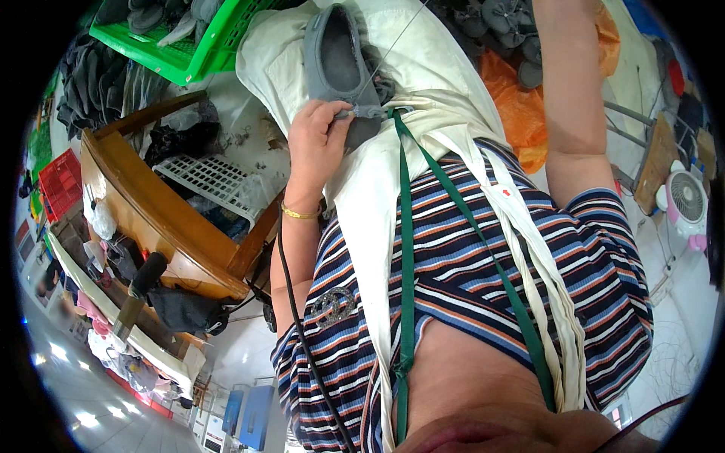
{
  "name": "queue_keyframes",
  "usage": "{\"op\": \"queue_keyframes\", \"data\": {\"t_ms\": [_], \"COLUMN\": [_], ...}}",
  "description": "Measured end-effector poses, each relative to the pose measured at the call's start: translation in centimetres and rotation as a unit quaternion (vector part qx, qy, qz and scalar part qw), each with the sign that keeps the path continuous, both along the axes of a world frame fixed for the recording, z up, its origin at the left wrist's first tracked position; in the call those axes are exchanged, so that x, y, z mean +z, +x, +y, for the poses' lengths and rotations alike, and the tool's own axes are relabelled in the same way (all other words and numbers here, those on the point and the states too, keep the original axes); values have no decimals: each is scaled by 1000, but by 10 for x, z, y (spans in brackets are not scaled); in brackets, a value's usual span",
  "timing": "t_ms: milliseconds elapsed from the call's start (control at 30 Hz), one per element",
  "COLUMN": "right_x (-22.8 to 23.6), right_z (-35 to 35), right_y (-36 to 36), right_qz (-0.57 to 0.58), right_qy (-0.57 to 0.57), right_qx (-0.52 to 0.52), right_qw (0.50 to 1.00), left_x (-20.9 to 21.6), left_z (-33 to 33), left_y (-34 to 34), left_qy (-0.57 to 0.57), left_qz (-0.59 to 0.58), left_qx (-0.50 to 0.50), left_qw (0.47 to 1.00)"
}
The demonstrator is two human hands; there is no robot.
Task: The person sits on the floor and sews a grey slipper using a needle and thread. They hold the slipper on their lap, pull the thread through the fabric, and adjust the slipper's position to continue stitching.
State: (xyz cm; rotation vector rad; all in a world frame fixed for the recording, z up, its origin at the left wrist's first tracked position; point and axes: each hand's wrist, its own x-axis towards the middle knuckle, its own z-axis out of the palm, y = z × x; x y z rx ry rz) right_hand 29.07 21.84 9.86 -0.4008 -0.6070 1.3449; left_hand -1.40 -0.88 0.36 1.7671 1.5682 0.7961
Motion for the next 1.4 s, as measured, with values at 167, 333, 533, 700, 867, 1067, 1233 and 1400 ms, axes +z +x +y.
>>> {"op": "queue_keyframes", "data": {"t_ms": [167,333,533,700,867,1067,1233,1400], "right_x": [-22,-72,-108,-120,-110,-107,-105,-138], "right_z": [-21,-66,-119,-110,-102,-117,-114,-61], "right_y": [-12,-58,-100,-113,-113,-147,-168,-169], "right_qz": [-192,-452,-677,-674,-697,-352,-213,-58], "right_qy": [-14,94,403,512,465,-54,-224,-194], "right_qx": [7,163,170,108,101,376,496,460], "right_qw": [981,872,591,521,536,855,811,865], "left_x": [7,4,0,-4,-6,-6,-10,-6], "left_z": [1,0,3,1,1,3,1,1], "left_y": [1,1,-2,-1,-2,0,-3,1], "left_qy": [-43,-18,-29,-39,-43,-50,-70,-63], "left_qz": [-21,-9,-53,-51,-56,-41,-30,-30], "left_qx": [8,8,21,35,47,51,49,41], "left_qw": [999,1000,998,997,996,997,996,997]}}
